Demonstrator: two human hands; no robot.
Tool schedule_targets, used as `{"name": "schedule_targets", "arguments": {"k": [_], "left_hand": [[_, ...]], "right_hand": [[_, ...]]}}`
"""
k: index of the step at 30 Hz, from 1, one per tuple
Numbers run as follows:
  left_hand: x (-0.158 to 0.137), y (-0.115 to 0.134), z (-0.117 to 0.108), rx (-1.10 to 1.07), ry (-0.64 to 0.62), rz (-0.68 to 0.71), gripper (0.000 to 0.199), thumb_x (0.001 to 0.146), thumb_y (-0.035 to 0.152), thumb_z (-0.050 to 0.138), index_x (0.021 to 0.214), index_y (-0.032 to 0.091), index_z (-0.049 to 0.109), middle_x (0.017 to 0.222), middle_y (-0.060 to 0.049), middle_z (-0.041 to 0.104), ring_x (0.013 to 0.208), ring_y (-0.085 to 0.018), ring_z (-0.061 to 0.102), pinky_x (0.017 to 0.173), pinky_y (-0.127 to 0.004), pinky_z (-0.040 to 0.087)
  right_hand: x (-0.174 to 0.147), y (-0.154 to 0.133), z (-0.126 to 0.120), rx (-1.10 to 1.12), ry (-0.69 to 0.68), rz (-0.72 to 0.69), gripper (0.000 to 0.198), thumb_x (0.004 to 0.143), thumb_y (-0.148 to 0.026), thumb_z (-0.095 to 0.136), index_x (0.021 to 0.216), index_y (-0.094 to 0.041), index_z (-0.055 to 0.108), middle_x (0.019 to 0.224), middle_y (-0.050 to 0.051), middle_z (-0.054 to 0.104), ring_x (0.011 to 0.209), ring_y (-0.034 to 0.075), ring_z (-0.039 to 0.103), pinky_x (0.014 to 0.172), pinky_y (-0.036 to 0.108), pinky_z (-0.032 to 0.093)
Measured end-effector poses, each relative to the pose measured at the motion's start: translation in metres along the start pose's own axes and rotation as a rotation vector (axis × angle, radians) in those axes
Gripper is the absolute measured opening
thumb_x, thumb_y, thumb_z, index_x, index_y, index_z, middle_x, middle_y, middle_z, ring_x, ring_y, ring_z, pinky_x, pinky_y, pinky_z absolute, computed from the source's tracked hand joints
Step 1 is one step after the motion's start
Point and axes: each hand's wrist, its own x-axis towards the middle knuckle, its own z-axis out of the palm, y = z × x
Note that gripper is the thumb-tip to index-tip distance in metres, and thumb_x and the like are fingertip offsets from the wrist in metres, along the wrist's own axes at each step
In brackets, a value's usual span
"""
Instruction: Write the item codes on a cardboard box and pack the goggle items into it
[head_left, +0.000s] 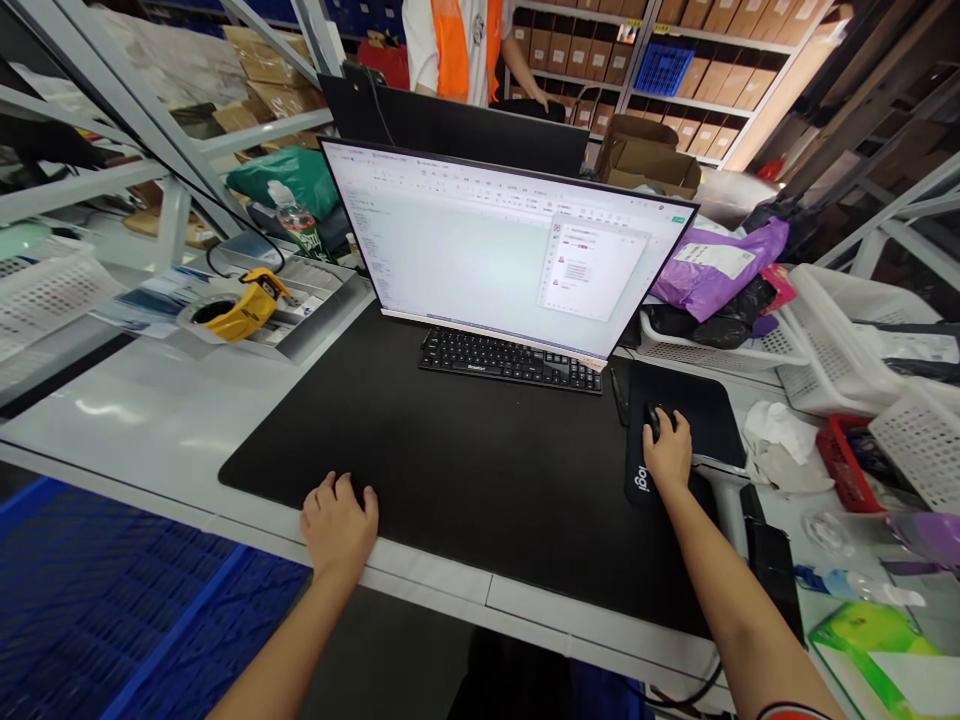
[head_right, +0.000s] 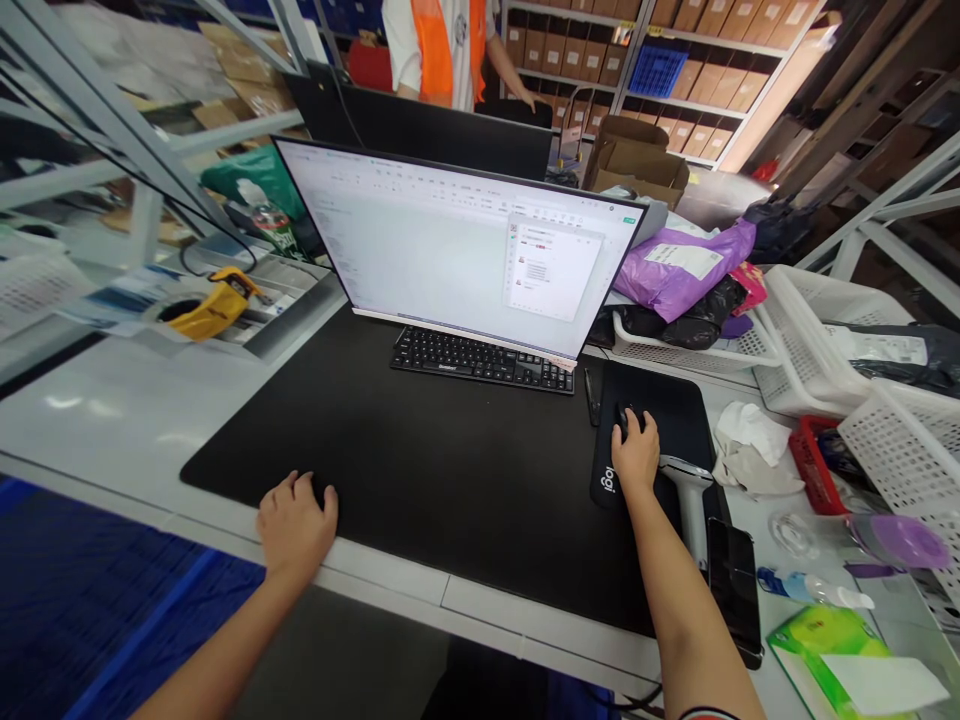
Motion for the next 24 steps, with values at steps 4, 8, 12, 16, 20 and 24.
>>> {"name": "schedule_targets", "arguments": {"k": [4, 8, 12, 16, 20, 24], "left_hand": [[0.0002, 0.0002, -0.0007, 0.001, -0.006, 0.009, 0.059, 0.102, 0.043, 0.031, 0.130, 0.003, 0.063, 0.139, -0.020, 0.056, 0.126, -0.037, 0.047, 0.105, -0.052, 0.044], [-0.0002, -0.0006, -0.0010, -0.004, -0.011, 0.005, 0.058, 0.102, 0.043, 0.032, 0.131, 0.004, 0.062, 0.139, -0.020, 0.055, 0.127, -0.037, 0.046, 0.106, -0.052, 0.044], [-0.0004, -0.0010, -0.0008, -0.008, -0.013, 0.010, 0.057, 0.103, 0.043, 0.032, 0.132, 0.003, 0.061, 0.140, -0.020, 0.055, 0.127, -0.037, 0.046, 0.105, -0.052, 0.044], [0.0000, -0.0010, -0.0006, -0.014, -0.012, 0.010, 0.057, 0.103, 0.042, 0.033, 0.132, 0.003, 0.061, 0.139, -0.021, 0.055, 0.126, -0.037, 0.046, 0.105, -0.052, 0.043], [0.0002, -0.0004, -0.0008, -0.017, -0.014, 0.003, 0.057, 0.102, 0.042, 0.033, 0.132, 0.003, 0.062, 0.139, -0.020, 0.055, 0.127, -0.037, 0.045, 0.107, -0.051, 0.041], [0.0000, 0.0006, -0.0020, -0.012, -0.024, -0.005, 0.057, 0.103, 0.042, 0.032, 0.133, 0.003, 0.062, 0.140, -0.020, 0.055, 0.127, -0.037, 0.045, 0.107, -0.050, 0.041]], "right_hand": [[-0.0002, -0.0002, -0.0005, -0.008, 0.013, -0.007, 0.057, 0.096, -0.044, 0.044, 0.141, -0.013, 0.062, 0.149, 0.021, 0.042, 0.132, 0.035, 0.047, 0.110, 0.050, 0.042], [-0.0004, 0.0000, -0.0004, -0.002, 0.008, -0.007, 0.059, 0.096, -0.044, 0.045, 0.144, -0.012, 0.058, 0.150, 0.022, 0.042, 0.134, 0.036, 0.046, 0.111, 0.052, 0.042], [-0.0006, 0.0020, 0.0015, 0.023, 0.029, 0.002, 0.064, 0.095, -0.045, 0.046, 0.146, -0.007, 0.052, 0.149, 0.024, 0.043, 0.134, 0.037, 0.046, 0.111, 0.053, 0.042], [-0.0001, 0.0031, 0.0031, 0.037, 0.044, 0.001, 0.065, 0.094, -0.045, 0.047, 0.144, -0.005, 0.052, 0.147, 0.025, 0.044, 0.133, 0.037, 0.047, 0.111, 0.053, 0.042], [0.0007, 0.0022, 0.0030, 0.046, 0.045, 0.009, 0.065, 0.093, -0.046, 0.047, 0.144, -0.005, 0.052, 0.147, 0.025, 0.044, 0.134, 0.037, 0.046, 0.111, 0.052, 0.041], [0.0003, 0.0015, 0.0024, 0.045, 0.050, 0.012, 0.065, 0.092, -0.047, 0.047, 0.143, -0.006, 0.052, 0.146, 0.024, 0.045, 0.133, 0.037, 0.047, 0.111, 0.050, 0.041]]}}
